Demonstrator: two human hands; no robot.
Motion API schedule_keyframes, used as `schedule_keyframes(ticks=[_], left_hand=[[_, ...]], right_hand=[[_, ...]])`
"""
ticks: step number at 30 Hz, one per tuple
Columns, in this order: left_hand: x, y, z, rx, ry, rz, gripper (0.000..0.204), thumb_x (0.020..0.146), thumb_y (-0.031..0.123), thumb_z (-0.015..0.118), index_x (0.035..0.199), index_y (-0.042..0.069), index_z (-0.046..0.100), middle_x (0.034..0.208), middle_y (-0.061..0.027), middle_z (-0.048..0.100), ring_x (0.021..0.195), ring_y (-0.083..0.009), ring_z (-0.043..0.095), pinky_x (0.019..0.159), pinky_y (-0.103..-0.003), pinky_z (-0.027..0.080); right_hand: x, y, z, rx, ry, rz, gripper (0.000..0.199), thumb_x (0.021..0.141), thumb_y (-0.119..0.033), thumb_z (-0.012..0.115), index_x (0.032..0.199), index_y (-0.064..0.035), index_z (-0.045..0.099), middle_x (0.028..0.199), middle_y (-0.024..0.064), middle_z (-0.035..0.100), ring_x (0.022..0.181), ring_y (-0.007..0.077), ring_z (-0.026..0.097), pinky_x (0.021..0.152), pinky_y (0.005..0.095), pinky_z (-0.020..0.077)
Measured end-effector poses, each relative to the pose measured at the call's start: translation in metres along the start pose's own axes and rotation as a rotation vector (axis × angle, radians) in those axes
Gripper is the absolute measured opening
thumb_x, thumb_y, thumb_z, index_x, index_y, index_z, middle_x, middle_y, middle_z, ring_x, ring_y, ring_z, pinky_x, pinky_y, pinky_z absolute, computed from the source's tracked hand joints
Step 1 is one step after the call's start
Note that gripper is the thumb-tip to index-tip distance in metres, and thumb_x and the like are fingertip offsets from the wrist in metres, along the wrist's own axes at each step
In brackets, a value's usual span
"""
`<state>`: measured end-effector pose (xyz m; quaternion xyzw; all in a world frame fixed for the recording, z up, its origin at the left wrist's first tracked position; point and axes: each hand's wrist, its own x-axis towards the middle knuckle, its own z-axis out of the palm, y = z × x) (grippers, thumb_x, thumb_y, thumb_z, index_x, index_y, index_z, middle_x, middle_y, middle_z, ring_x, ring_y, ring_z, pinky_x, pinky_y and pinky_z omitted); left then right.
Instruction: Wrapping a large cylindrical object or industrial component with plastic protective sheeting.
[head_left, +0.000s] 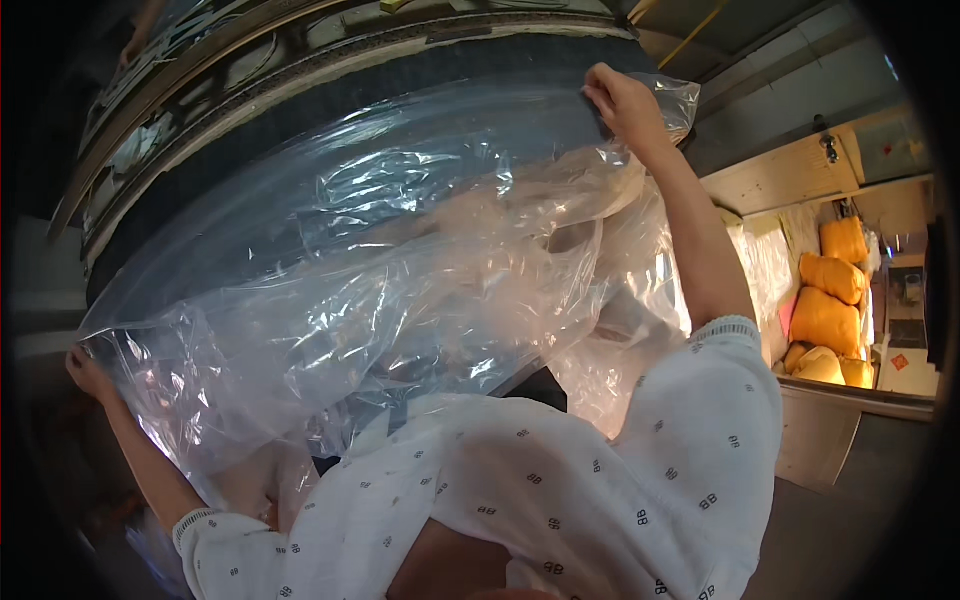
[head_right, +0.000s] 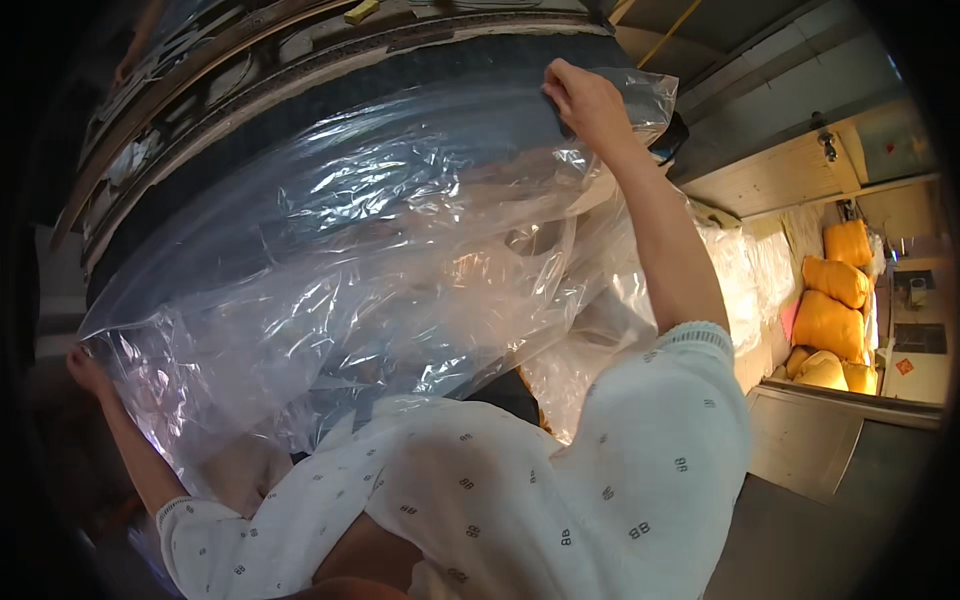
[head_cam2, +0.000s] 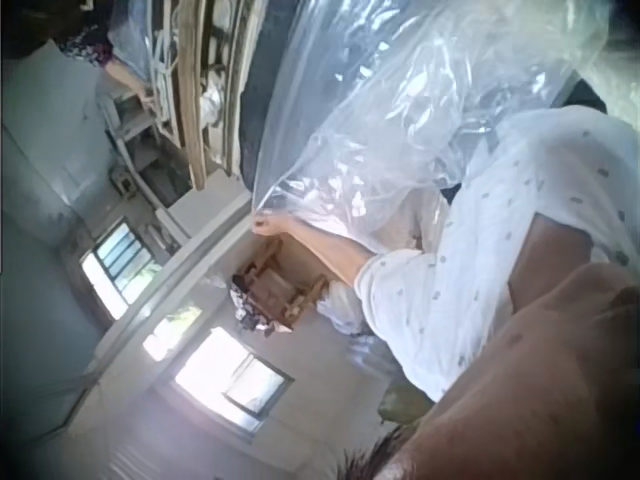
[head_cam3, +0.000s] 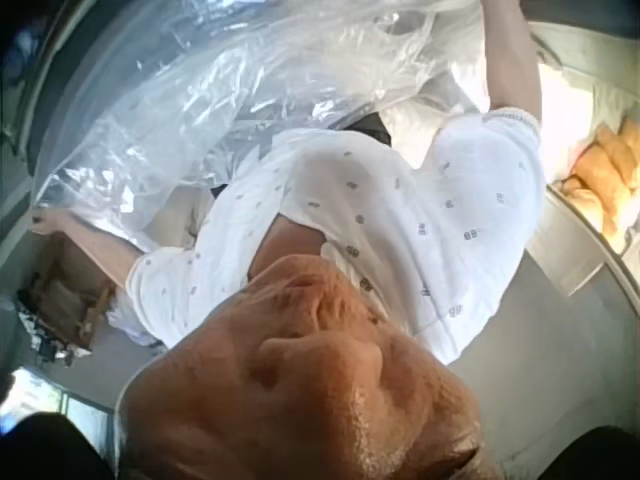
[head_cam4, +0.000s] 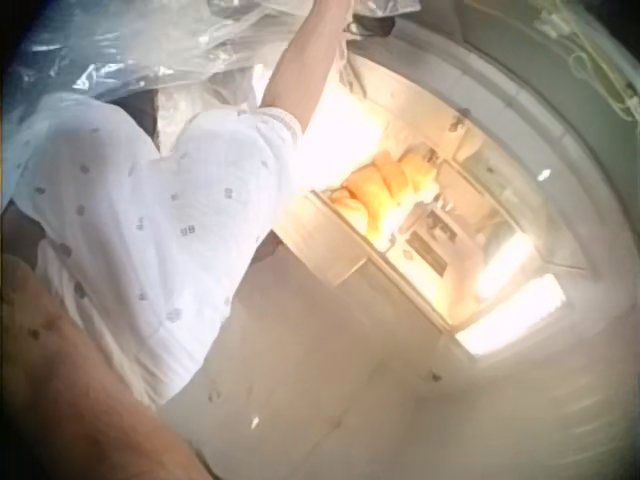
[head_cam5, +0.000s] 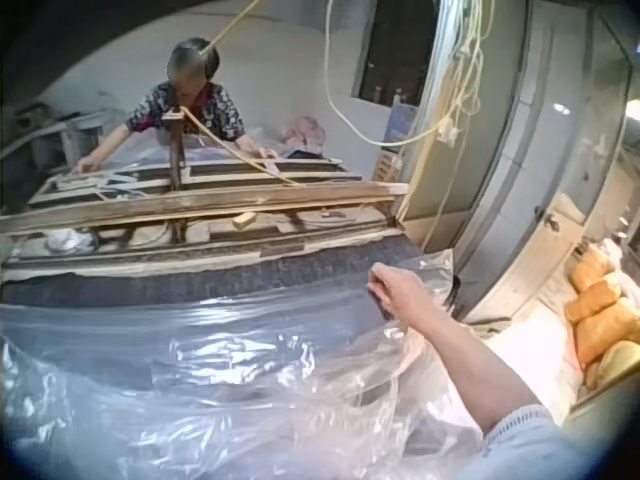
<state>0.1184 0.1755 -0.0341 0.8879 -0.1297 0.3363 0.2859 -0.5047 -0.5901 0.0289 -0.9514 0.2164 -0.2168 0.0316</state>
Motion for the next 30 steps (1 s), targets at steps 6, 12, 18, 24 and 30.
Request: schedule_keyframes(ticks=[6, 12, 18, 24, 30], left_hand=[[-0.014, 0.042, -0.132, -0.813, -0.296, -0.615, 0.038, 0.087, 0.024, 0.056, 0.119, 0.005, 0.049, 0.111, -0.0079, 0.056, 0.103, -0.0178, 0.052, 0.088, -0.031, 0.041], [-0.043, -0.022, -0.208, -0.648, -0.563, -0.290, 0.045, 0.086, 0.026, 0.059, 0.122, 0.003, 0.046, 0.118, -0.0074, 0.053, 0.109, -0.0170, 0.049, 0.094, -0.030, 0.036], [-0.067, 0.104, -0.139, -0.675, -0.484, -0.565, 0.034, 0.088, 0.025, 0.055, 0.117, 0.006, 0.053, 0.106, -0.0016, 0.057, 0.095, -0.0097, 0.053, 0.082, -0.023, 0.042], [0.011, 0.193, -0.072, -0.979, -0.151, -0.586, 0.031, 0.084, 0.024, 0.059, 0.110, 0.007, 0.058, 0.105, -0.0014, 0.059, 0.097, -0.0136, 0.053, 0.085, -0.028, 0.041], [-0.049, 0.238, 0.085, -0.249, -0.009, -0.214, 0.020, 0.082, 0.026, 0.055, 0.091, 0.010, 0.063, 0.086, -0.0118, 0.062, 0.083, -0.0260, 0.059, 0.074, -0.033, 0.045]], right_hand=[[0.011, -0.015, 0.014, 0.094, 0.144, 0.135, 0.014, 0.079, -0.020, 0.060, 0.084, -0.0072, 0.058, 0.077, 0.0082, 0.060, 0.073, 0.0282, 0.058, 0.064, 0.0365, 0.0444], [0.016, -0.019, 0.024, 0.224, 0.135, 0.237, 0.015, 0.077, -0.021, 0.062, 0.083, -0.0072, 0.059, 0.078, 0.0072, 0.062, 0.072, 0.0256, 0.059, 0.065, 0.0336, 0.0452], [0.027, 0.041, 0.009, 0.457, 0.188, 0.146, 0.018, 0.079, -0.017, 0.061, 0.093, -0.0056, 0.060, 0.092, 0.0075, 0.059, 0.086, 0.0166, 0.056, 0.073, 0.0284, 0.0438], [0.109, 0.082, -0.087, 1.037, 0.578, 0.315, 0.027, 0.085, -0.024, 0.058, 0.097, -0.0002, 0.056, 0.090, 0.0061, 0.058, 0.077, 0.0132, 0.055, 0.068, 0.0260, 0.0456], [0.043, 0.204, 0.051, 0.055, 0.379, 0.481, 0.030, 0.087, -0.024, 0.051, 0.107, -0.0018, 0.053, 0.101, 0.0114, 0.058, 0.092, 0.0227, 0.054, 0.083, 0.0312, 0.0401]])
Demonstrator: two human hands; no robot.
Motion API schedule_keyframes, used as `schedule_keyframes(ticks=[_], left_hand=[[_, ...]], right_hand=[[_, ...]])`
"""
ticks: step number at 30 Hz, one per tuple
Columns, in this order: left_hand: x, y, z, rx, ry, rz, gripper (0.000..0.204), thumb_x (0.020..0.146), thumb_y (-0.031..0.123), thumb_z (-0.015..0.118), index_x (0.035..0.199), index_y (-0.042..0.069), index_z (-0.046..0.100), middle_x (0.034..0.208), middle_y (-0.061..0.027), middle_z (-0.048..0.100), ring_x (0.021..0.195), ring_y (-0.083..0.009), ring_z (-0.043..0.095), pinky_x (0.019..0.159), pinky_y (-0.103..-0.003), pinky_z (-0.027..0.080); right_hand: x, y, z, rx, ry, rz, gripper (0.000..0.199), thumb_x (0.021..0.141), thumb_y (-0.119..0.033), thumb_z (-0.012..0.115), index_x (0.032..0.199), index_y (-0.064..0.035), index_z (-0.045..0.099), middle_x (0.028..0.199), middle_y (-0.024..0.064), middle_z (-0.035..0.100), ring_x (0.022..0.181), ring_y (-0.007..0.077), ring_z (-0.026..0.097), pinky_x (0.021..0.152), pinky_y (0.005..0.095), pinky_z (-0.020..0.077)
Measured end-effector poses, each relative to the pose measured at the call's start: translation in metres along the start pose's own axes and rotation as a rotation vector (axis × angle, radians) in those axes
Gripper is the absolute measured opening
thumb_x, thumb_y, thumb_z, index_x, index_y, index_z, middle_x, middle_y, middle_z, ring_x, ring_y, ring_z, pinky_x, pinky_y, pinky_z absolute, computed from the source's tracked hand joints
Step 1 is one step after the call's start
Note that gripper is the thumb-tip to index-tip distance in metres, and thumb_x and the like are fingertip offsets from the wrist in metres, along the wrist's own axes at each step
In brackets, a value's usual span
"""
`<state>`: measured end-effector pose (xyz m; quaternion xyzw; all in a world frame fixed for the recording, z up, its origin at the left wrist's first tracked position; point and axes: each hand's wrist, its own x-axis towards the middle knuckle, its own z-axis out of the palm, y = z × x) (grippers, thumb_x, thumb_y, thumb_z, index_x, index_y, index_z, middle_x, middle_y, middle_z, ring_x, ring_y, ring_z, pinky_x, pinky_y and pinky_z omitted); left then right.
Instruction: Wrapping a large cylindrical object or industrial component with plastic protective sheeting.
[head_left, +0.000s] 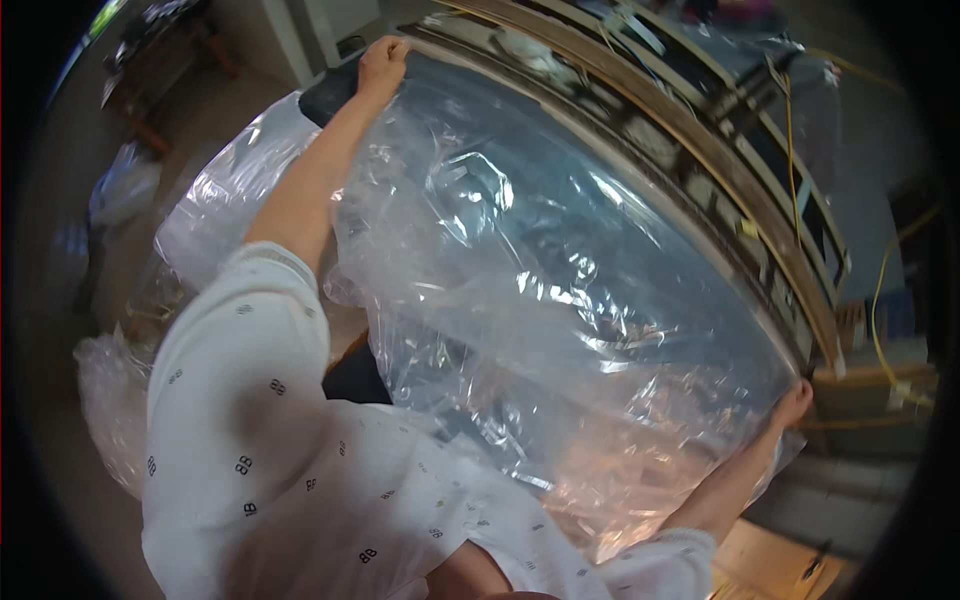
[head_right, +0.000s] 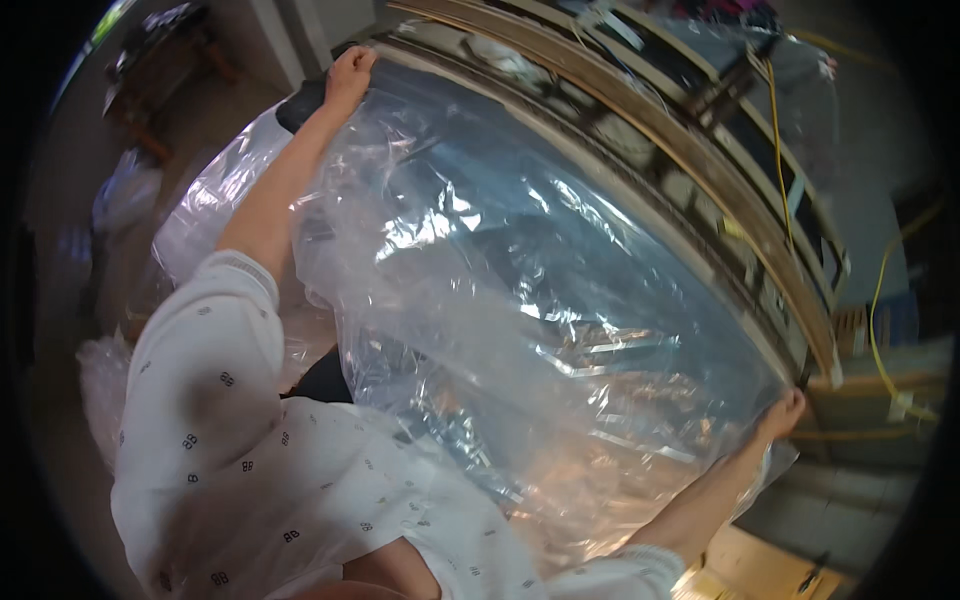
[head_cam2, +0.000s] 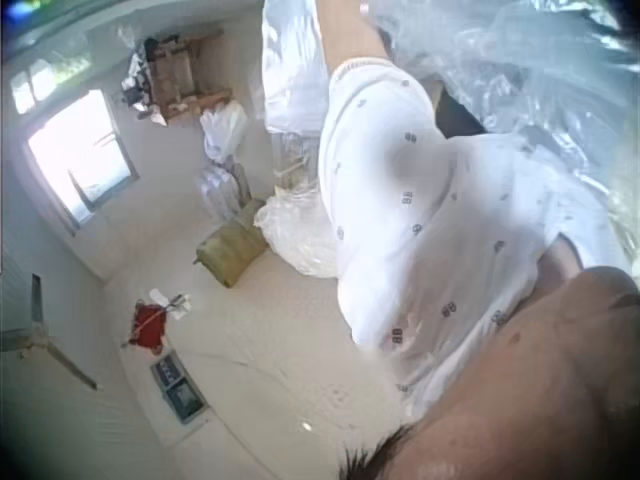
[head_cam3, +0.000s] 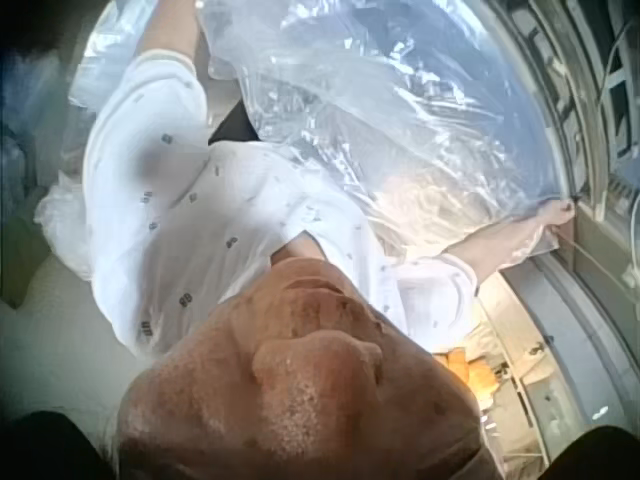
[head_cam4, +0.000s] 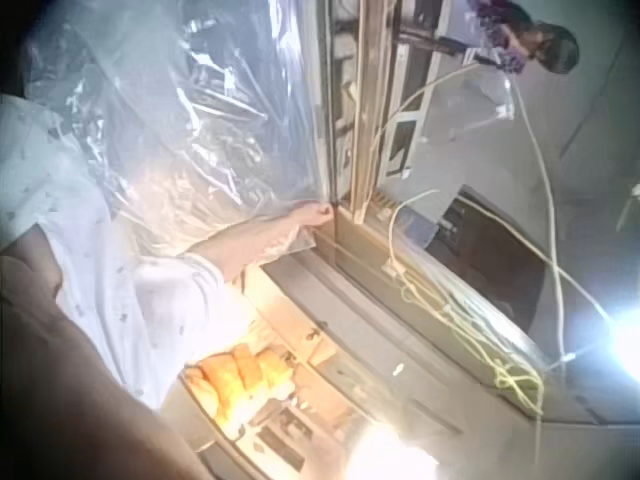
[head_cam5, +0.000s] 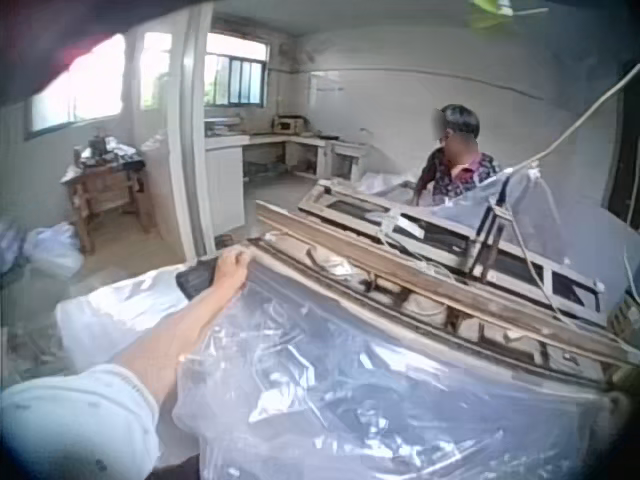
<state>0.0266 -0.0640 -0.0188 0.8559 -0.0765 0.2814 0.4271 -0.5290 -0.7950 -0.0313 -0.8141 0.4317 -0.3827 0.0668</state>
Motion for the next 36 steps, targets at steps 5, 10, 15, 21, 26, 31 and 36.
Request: schedule_keyframes(ticks=[5, 10, 15, 21, 26, 31, 36], left_hand=[[0.025, -0.003, -0.004, -0.120, 0.040, -0.058, 0.023, 0.076, 0.028, 0.062, 0.088, 0.009, 0.067, 0.075, -0.0046, 0.065, 0.071, -0.0154, 0.061, 0.067, -0.028, 0.046], [0.034, 0.004, 0.023, -0.230, -0.015, -0.195, 0.023, 0.073, 0.028, 0.064, 0.083, 0.008, 0.069, 0.066, -0.0041, 0.063, 0.063, -0.0136, 0.060, 0.064, -0.027, 0.046], [0.045, 0.001, 0.039, -0.338, -0.031, -0.173, 0.025, 0.073, 0.026, 0.066, 0.087, 0.006, 0.068, 0.068, -0.0007, 0.061, 0.060, -0.0080, 0.055, 0.059, -0.024, 0.045], [0.050, 0.007, 0.050, -0.086, 0.185, -0.169, 0.027, 0.060, 0.030, 0.071, 0.072, 0.006, 0.065, 0.067, -0.0063, 0.062, 0.068, -0.0182, 0.060, 0.064, -0.030, 0.046], [0.054, 0.005, 0.051, -0.869, 0.166, -0.799, 0.020, 0.085, 0.009, 0.045, 0.089, -0.007, 0.056, 0.077, -0.0168, 0.062, 0.068, -0.0231, 0.064, 0.057, -0.032, 0.052], [0.056, -0.006, 0.029, -0.586, 0.203, -0.558, 0.018, 0.086, 0.011, 0.044, 0.084, -0.003, 0.053, 0.073, -0.0112, 0.055, 0.069, -0.0206, 0.061, 0.056, -0.030, 0.050], [0.071, -0.046, 0.033, -0.514, 0.223, -0.349, 0.022, 0.085, 0.017, 0.047, 0.085, -0.003, 0.055, 0.072, -0.0078, 0.056, 0.065, -0.0179, 0.054, 0.062, -0.030, 0.045]], right_hand=[[0.008, -0.039, 0.028, 0.312, -0.051, -0.042, 0.026, 0.086, -0.022, 0.052, 0.099, 0.0005, 0.053, 0.092, 0.0103, 0.057, 0.085, 0.0213, 0.052, 0.078, 0.0308, 0.0407], [0.023, -0.045, 0.035, 0.070, -0.022, -0.057, 0.029, 0.085, -0.025, 0.052, 0.097, 0.0023, 0.052, 0.092, 0.0129, 0.056, 0.084, 0.0247, 0.053, 0.079, 0.0326, 0.0405], [0.039, -0.039, 0.038, 0.038, -0.049, -0.046, 0.031, 0.084, -0.026, 0.053, 0.095, 0.0030, 0.053, 0.093, 0.0141, 0.056, 0.083, 0.0265, 0.052, 0.079, 0.0334, 0.0401], [0.037, -0.040, 0.029, -0.076, 0.076, -0.016, 0.032, 0.080, -0.024, 0.057, 0.088, 0.0054, 0.049, 0.089, 0.0152, 0.052, 0.076, 0.0275, 0.047, 0.072, 0.0378, 0.0401], [0.030, -0.048, 0.017, 0.057, 0.115, 0.091, 0.032, 0.077, -0.019, 0.054, 0.079, 0.0128, 0.056, 0.075, 0.0171, 0.057, 0.070, 0.0282, 0.052, 0.069, 0.0379, 0.0418], [0.026, -0.076, 0.016, 0.362, 0.069, 0.171, 0.042, 0.083, -0.022, 0.043, 0.098, 0.0140, 0.058, 0.090, 0.0184, 0.061, 0.079, 0.0255, 0.057, 0.072, 0.0348, 0.0435], [0.028, -0.084, 0.019, 0.456, -0.018, 0.099, 0.045, 0.085, -0.023, 0.036, 0.098, 0.0150, 0.056, 0.094, 0.0172, 0.059, 0.082, 0.0246, 0.056, 0.074, 0.0346, 0.0432]])
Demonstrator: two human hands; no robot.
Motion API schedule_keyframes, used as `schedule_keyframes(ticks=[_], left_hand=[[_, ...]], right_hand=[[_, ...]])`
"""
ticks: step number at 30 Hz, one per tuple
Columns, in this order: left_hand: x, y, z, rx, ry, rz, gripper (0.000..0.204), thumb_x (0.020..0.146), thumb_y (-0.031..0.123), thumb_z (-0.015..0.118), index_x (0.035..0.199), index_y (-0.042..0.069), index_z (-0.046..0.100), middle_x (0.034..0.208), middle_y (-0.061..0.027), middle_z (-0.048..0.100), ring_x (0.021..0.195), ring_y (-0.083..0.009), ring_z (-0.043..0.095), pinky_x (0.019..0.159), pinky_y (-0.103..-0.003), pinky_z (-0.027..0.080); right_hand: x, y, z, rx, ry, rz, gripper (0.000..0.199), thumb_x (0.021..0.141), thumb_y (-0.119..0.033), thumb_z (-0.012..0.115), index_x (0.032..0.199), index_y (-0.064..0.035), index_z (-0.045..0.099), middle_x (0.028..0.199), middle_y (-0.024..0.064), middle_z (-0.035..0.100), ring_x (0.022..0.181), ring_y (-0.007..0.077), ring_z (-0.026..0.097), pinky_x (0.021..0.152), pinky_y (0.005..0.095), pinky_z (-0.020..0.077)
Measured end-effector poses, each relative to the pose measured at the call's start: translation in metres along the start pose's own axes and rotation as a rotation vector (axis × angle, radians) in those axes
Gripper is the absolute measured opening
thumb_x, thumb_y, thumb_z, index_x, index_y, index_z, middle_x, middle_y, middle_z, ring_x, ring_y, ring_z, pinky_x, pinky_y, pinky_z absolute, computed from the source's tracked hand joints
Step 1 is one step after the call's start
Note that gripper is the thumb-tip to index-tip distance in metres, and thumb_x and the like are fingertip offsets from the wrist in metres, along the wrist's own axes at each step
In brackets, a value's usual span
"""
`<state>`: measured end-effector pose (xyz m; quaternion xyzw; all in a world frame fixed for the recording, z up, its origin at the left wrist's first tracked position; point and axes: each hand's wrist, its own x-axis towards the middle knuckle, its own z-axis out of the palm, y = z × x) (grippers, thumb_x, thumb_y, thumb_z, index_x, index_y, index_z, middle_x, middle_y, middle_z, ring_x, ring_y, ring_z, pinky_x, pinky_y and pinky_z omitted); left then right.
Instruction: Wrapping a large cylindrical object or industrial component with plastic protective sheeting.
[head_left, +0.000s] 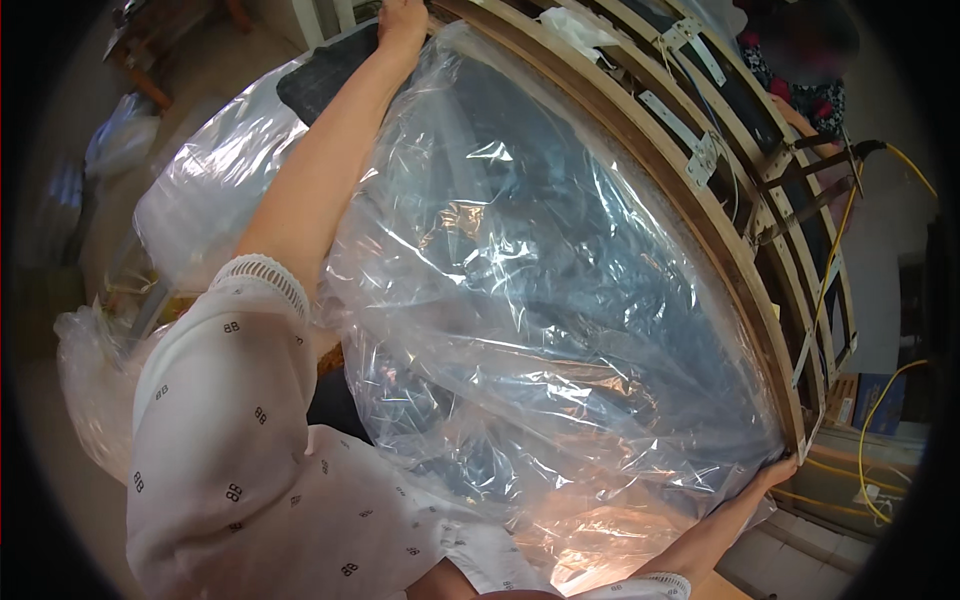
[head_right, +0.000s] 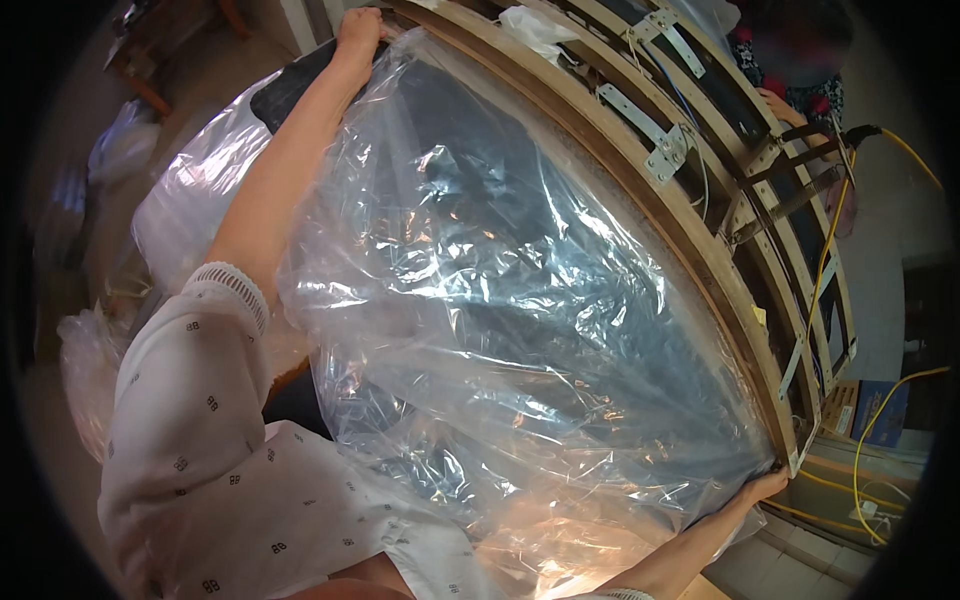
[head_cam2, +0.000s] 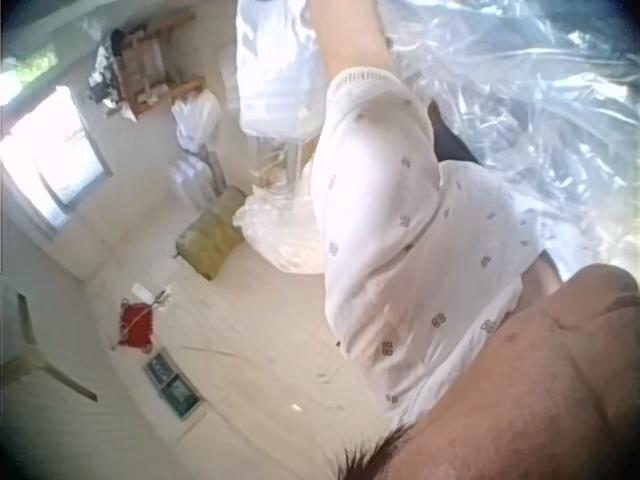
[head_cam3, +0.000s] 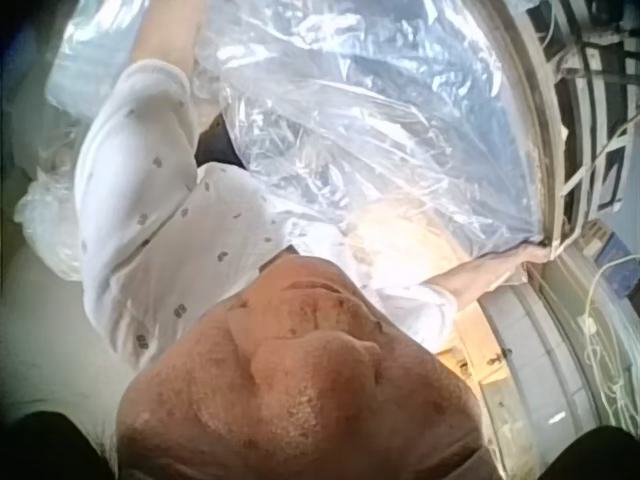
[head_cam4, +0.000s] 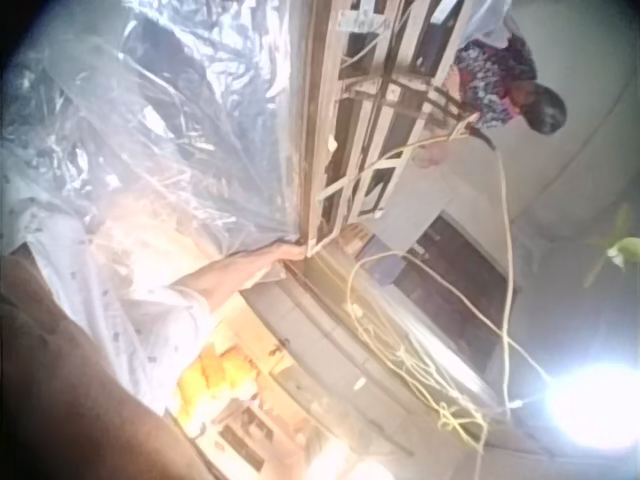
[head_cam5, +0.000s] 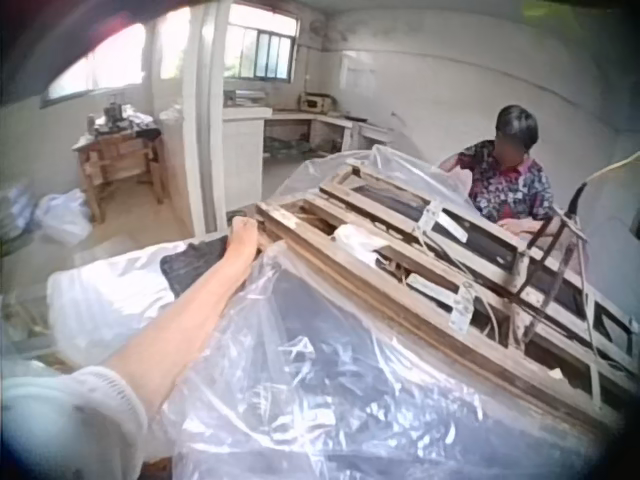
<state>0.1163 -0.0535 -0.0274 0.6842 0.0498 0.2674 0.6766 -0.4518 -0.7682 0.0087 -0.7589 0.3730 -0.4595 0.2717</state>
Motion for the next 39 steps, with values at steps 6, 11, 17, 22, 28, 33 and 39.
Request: schedule_keyframes(ticks=[6, 11, 17, 22, 28, 33, 39], left_hand=[[-0.028, 0.027, 0.009, 0.635, -0.072, -0.042, 0.056, 0.085, 0.050, 0.032, 0.091, 0.003, 0.060, 0.097, -0.0175, 0.061, 0.104, -0.0340, 0.052, 0.087, -0.053, 0.033], [-0.040, 0.056, -0.015, 0.364, -0.431, 0.169, 0.038, 0.086, 0.039, 0.045, 0.080, 0.005, 0.060, 0.076, -0.0064, 0.059, 0.072, -0.0184, 0.053, 0.066, -0.033, 0.039], [-0.067, 0.110, -0.079, -0.002, -0.509, -0.015, 0.029, 0.088, 0.032, 0.050, 0.075, 0.008, 0.056, 0.061, 0.0048, 0.045, 0.052, -0.0040, 0.035, 0.047, -0.021, 0.029], [-0.092, 0.138, -0.121, -0.182, -0.531, -0.166, 0.020, 0.085, 0.026, 0.052, 0.080, 0.008, 0.057, 0.064, 0.0048, 0.046, 0.052, -0.0027, 0.034, 0.045, -0.020, 0.027], [-0.101, 0.158, -0.154, -0.323, -0.526, -0.129, 0.015, 0.081, 0.021, 0.060, 0.087, 0.008, 0.058, 0.072, 0.0069, 0.049, 0.056, -0.0011, 0.036, 0.047, -0.018, 0.026], [-0.105, 0.165, -0.177, -0.322, -0.482, -0.050, 0.014, 0.082, 0.021, 0.062, 0.085, 0.009, 0.056, 0.065, 0.0088, 0.041, 0.055, -0.0003, 0.033, 0.047, -0.018, 0.024], [-0.106, 0.164, -0.192, -0.373, -0.499, -0.048, 0.017, 0.081, 0.023, 0.064, 0.084, 0.007, 0.060, 0.065, 0.0086, 0.045, 0.056, 0.0001, 0.033, 0.047, -0.018, 0.026]], right_hand=[[0.010, 0.020, -0.014, -0.223, -0.024, 0.192, 0.048, 0.090, -0.029, 0.036, 0.107, 0.0139, 0.051, 0.107, 0.0193, 0.055, 0.093, 0.0270, 0.053, 0.080, 0.0362, 0.0410], [-0.001, -0.004, -0.039, -0.610, -0.517, 0.101, 0.058, 0.088, -0.037, 0.048, 0.124, 0.0075, 0.040, 0.113, 0.0153, 0.051, 0.095, 0.0228, 0.049, 0.085, 0.0339, 0.0376], [-0.064, -0.033, -0.077, -0.080, -0.400, 0.238, 0.046, 0.087, -0.034, 0.052, 0.114, 0.0041, 0.048, 0.102, 0.0088, 0.054, 0.087, 0.0163, 0.050, 0.076, 0.0287, 0.0402], [-0.088, -0.028, -0.086, 0.006, -0.387, 0.210, 0.037, 0.088, -0.031, 0.050, 0.104, 0.0016, 0.051, 0.091, 0.0041, 0.054, 0.076, 0.0127, 0.048, 0.065, 0.0253, 0.0386], [-0.086, -0.018, -0.088, -0.077, -0.374, 0.201, 0.026, 0.088, -0.027, 0.050, 0.093, -0.0007, 0.051, 0.079, 0.0004, 0.051, 0.065, 0.0099, 0.043, 0.056, 0.0238, 0.0347], [-0.091, -0.027, -0.068, -0.012, -0.441, 0.242, 0.022, 0.087, -0.025, 0.051, 0.087, -0.0024, 0.051, 0.076, -0.0005, 0.049, 0.064, 0.0093, 0.042, 0.055, 0.0241, 0.0346], [-0.094, -0.025, -0.076, -0.194, -0.359, 0.193, 0.021, 0.087, -0.025, 0.052, 0.084, -0.0048, 0.050, 0.073, -0.0022, 0.047, 0.063, 0.0085, 0.042, 0.053, 0.0230, 0.0327]])
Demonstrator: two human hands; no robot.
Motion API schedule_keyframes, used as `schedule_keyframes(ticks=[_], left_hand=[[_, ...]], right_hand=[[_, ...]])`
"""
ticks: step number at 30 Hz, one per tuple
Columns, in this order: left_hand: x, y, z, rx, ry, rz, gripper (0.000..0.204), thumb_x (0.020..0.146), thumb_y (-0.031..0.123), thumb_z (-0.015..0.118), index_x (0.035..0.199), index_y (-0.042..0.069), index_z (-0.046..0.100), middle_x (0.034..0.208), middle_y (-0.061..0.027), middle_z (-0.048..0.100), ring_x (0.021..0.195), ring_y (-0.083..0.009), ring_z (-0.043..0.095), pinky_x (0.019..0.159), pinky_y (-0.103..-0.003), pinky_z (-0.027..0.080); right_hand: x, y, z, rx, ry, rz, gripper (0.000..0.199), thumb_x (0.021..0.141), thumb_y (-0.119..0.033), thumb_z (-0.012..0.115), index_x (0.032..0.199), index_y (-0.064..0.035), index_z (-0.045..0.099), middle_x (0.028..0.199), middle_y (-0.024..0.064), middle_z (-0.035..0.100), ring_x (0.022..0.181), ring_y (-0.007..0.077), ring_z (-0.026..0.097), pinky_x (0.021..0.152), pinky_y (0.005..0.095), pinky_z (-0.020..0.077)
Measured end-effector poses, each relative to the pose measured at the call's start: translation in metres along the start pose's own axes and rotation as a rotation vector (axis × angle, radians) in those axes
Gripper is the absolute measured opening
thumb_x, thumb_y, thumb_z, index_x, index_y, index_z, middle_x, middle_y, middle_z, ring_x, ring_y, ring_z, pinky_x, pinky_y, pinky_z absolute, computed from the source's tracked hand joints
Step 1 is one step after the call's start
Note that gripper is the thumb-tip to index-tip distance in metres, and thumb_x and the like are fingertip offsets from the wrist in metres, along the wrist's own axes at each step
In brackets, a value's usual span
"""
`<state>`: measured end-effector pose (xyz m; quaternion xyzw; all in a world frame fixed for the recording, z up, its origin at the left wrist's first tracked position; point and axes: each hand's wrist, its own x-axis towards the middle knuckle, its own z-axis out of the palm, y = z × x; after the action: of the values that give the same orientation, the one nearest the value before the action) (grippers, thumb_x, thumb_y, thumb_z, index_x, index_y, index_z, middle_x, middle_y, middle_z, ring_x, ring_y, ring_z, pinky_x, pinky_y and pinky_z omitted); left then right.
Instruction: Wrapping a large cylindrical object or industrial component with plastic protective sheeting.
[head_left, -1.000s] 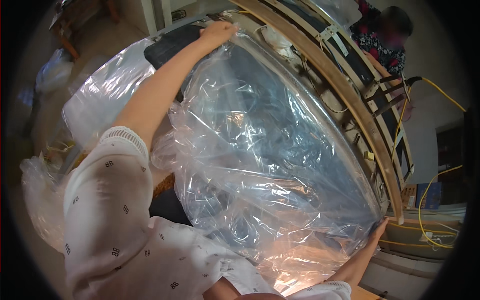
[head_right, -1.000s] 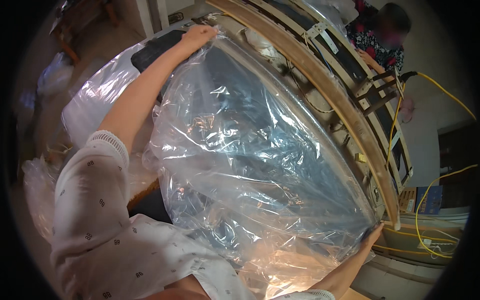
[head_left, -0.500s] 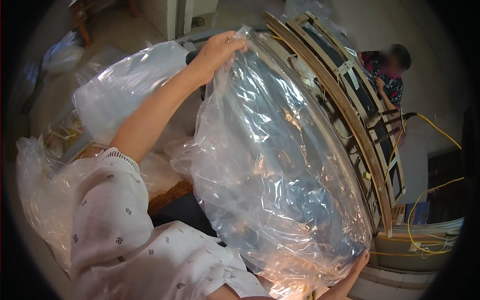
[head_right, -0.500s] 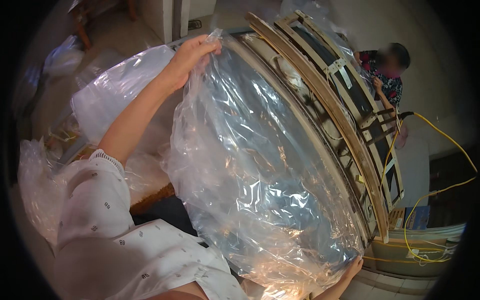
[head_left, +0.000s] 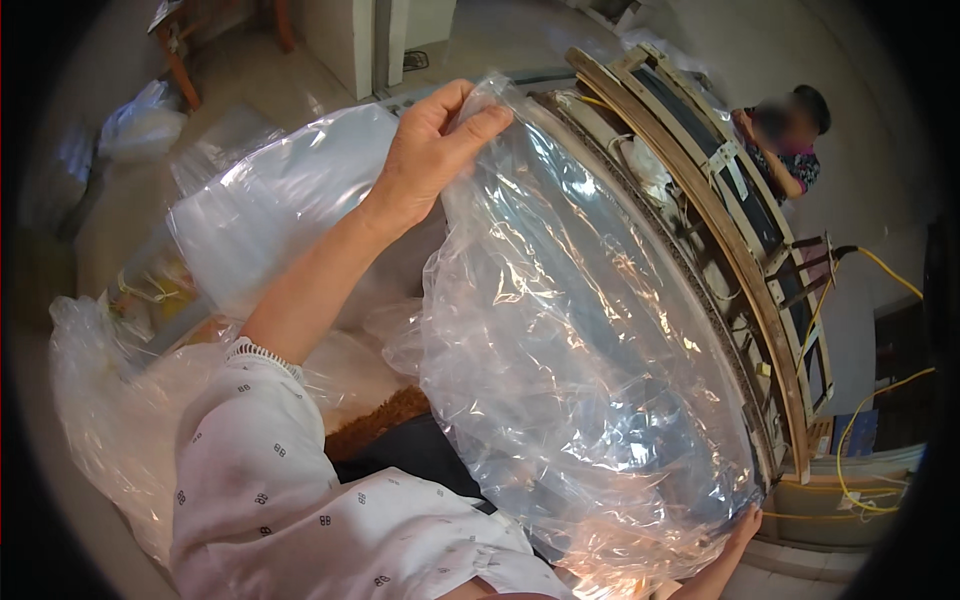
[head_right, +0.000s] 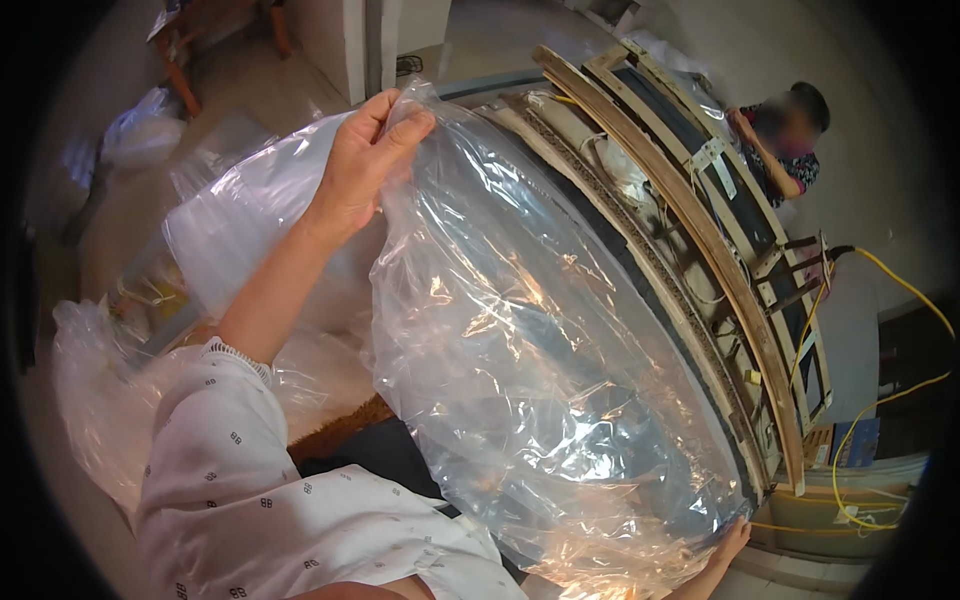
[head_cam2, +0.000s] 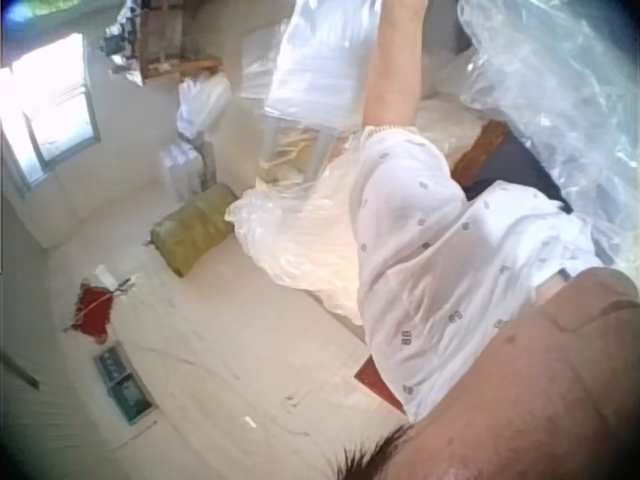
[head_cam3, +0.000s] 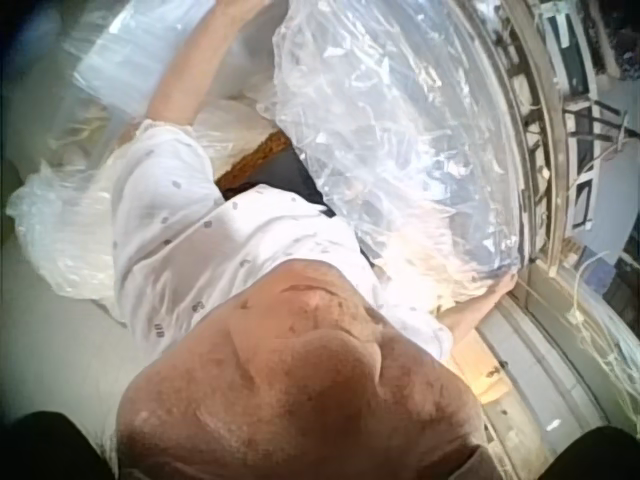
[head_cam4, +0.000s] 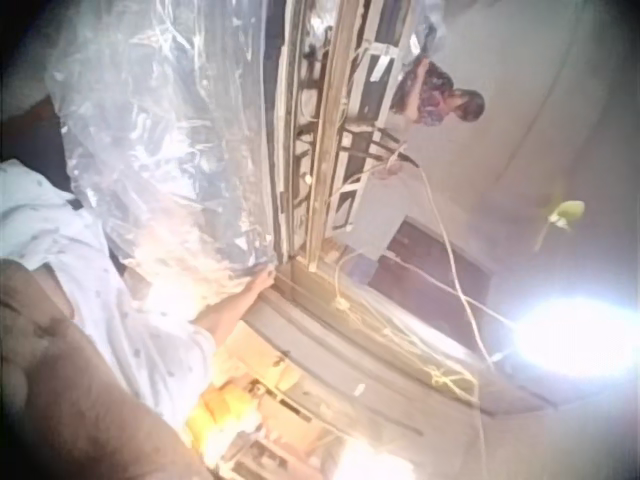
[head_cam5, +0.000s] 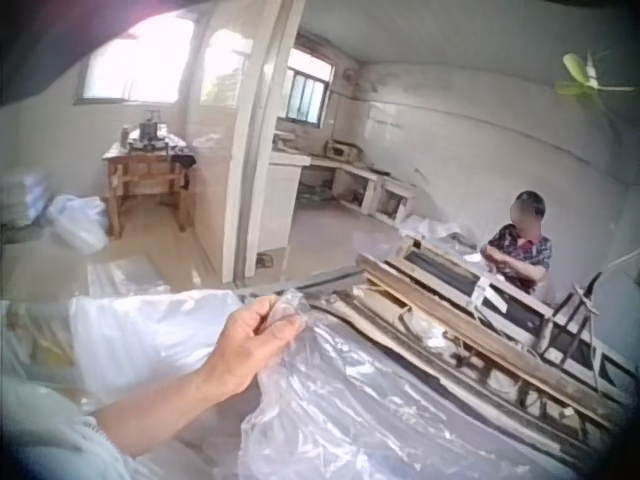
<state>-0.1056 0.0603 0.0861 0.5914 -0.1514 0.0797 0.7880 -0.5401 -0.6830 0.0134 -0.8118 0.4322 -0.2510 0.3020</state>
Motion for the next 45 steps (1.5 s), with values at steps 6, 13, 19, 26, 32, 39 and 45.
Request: schedule_keyframes(ticks=[6, 13, 19, 26, 32, 39, 45], left_hand=[[0.062, -0.036, -0.081, 0.909, 0.002, 0.433, 0.024, 0.082, 0.017, 0.062, 0.101, 0.002, 0.063, 0.096, -0.0044, 0.062, 0.088, -0.0088, 0.054, 0.074, -0.024, 0.043], [0.226, -0.001, -0.303, 1.441, 0.474, 0.098, 0.054, 0.071, 0.045, 0.063, 0.110, 0.008, 0.059, 0.103, -0.0117, 0.061, 0.094, -0.0214, 0.057, 0.083, -0.033, 0.043], [0.120, 0.013, -0.018, 1.112, -0.384, 0.071, 0.040, 0.085, 0.027, 0.053, 0.120, 0.007, 0.052, 0.119, -0.0113, 0.054, 0.107, -0.0217, 0.052, 0.084, -0.031, 0.044], [-0.128, -0.024, 0.296, 0.501, -1.009, 0.218, 0.023, 0.082, 0.020, 0.061, 0.095, 0.001, 0.057, 0.088, -0.0022, 0.055, 0.084, -0.0096, 0.055, 0.062, -0.021, 0.045], [-0.144, -0.060, 0.291, 0.371, -0.703, -0.148, 0.013, 0.084, 0.018, 0.060, 0.085, 0.005, 0.062, 0.072, 0.0064, 0.049, 0.064, -0.0016, 0.040, 0.054, -0.017, 0.031], [-0.042, -0.059, 0.094, 0.889, -0.423, 0.023, 0.028, 0.088, 0.025, 0.054, 0.103, 0.001, 0.060, 0.098, -0.0029, 0.059, 0.087, -0.0105, 0.052, 0.080, -0.022, 0.039], [0.074, 0.014, -0.069, 1.270, -0.014, 0.015, 0.044, 0.086, 0.042, 0.050, 0.110, 0.007, 0.060, 0.108, -0.0106, 0.061, 0.094, -0.0245, 0.058, 0.082, -0.035, 0.045]], right_hand=[[-0.048, -0.108, 0.041, 0.086, -0.253, 0.108, 0.033, 0.086, -0.031, 0.054, 0.106, -0.0048, 0.054, 0.089, -0.0010, 0.054, 0.080, 0.0086, 0.049, 0.071, 0.0244, 0.0415], [-0.153, -0.268, 0.120, 0.475, -0.692, -0.113, 0.015, 0.089, -0.025, 0.051, 0.082, -0.0123, 0.049, 0.074, -0.0078, 0.040, 0.068, 0.0029, 0.034, 0.063, 0.0180, 0.0299], [-0.172, -0.267, 0.116, 0.690, -0.666, -0.140, 0.014, 0.089, -0.021, 0.053, 0.080, -0.0113, 0.049, 0.073, -0.0088, 0.041, 0.066, 0.0009, 0.034, 0.060, 0.0162, 0.0283], [-0.160, -0.247, 0.106, 0.577, -0.512, -0.419, 0.018, 0.085, -0.022, 0.057, 0.076, -0.0075, 0.050, 0.072, -0.0067, 0.043, 0.066, 0.0026, 0.037, 0.059, 0.0175, 0.0310], [-0.146, -0.123, 0.018, -0.616, -0.197, -0.630, 0.004, 0.073, -0.012, 0.059, 0.076, -0.0091, 0.058, 0.073, 0.0025, 0.056, 0.071, 0.0170, 0.056, 0.059, 0.0300, 0.0442], [-0.221, -0.047, 0.024, -0.403, -0.100, -0.600, 0.018, 0.065, -0.015, 0.063, 0.083, -0.0115, 0.063, 0.079, 0.0065, 0.060, 0.076, 0.0242, 0.055, 0.064, 0.0361, 0.0455], [-0.305, -0.042, 0.056, -0.194, -0.568, -0.368, 0.022, 0.065, -0.034, 0.067, 0.072, -0.0144, 0.060, 0.062, 0.0075, 0.058, 0.065, 0.0279, 0.058, 0.056, 0.0407, 0.0439]])
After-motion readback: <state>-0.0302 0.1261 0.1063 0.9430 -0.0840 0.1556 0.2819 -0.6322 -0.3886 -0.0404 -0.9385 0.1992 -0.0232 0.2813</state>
